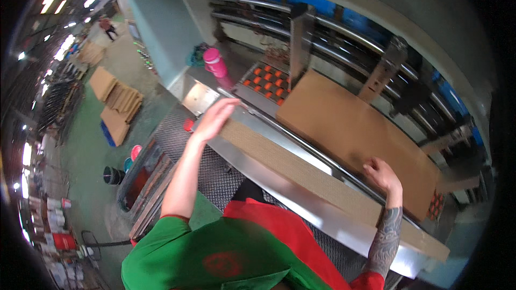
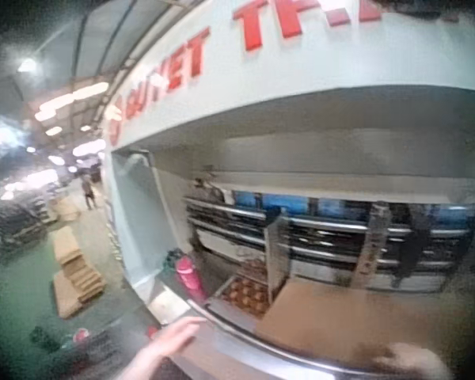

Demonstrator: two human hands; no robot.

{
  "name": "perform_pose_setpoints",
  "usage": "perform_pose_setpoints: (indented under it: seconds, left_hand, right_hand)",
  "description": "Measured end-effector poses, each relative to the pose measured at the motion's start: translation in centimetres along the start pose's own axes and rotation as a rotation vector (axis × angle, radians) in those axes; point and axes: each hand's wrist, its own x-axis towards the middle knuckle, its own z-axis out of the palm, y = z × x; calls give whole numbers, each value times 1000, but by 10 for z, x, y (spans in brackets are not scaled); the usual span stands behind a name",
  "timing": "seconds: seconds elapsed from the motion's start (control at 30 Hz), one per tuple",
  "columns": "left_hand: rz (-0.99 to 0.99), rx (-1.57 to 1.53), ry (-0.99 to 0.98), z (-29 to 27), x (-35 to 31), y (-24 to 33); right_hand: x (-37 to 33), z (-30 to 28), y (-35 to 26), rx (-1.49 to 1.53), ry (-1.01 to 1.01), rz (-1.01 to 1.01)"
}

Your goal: The person feeds flat cardboard sheets into a machine using both hands, aligning them on a metal guide and pushing them through rollers. A coworker assists by placing additional sheets on the conveyor. The person repeatedly picks up sheets, positions them, and advances them into the machine.

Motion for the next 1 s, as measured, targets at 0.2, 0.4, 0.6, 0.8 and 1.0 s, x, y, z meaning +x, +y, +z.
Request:
perform_pose_setpoints:
  seconds: [0.2, 0.4, 0.6, 0.8, 1.0]
  left_hand:
    - [85, -434, 22, 11, -17, -58]
    - [21, -325, 14, 14, -17, -61]
    - [-30, -412, 9, 16, -15, -49]
    - [157, -585, -228, -7, -9, -70]
    - [347, -418, -335, -15, -3, -107]
  right_hand:
    - [-2, -3, -17, 162, 61, 69]
    - [-32, -17, -106, -48, 365, 100]
    - [-69, 56, -258, -115, 67, -79]
    - [-54, 129, -300, -438, 216, 51]
    - [-57, 132, -302, -507, 238, 31]
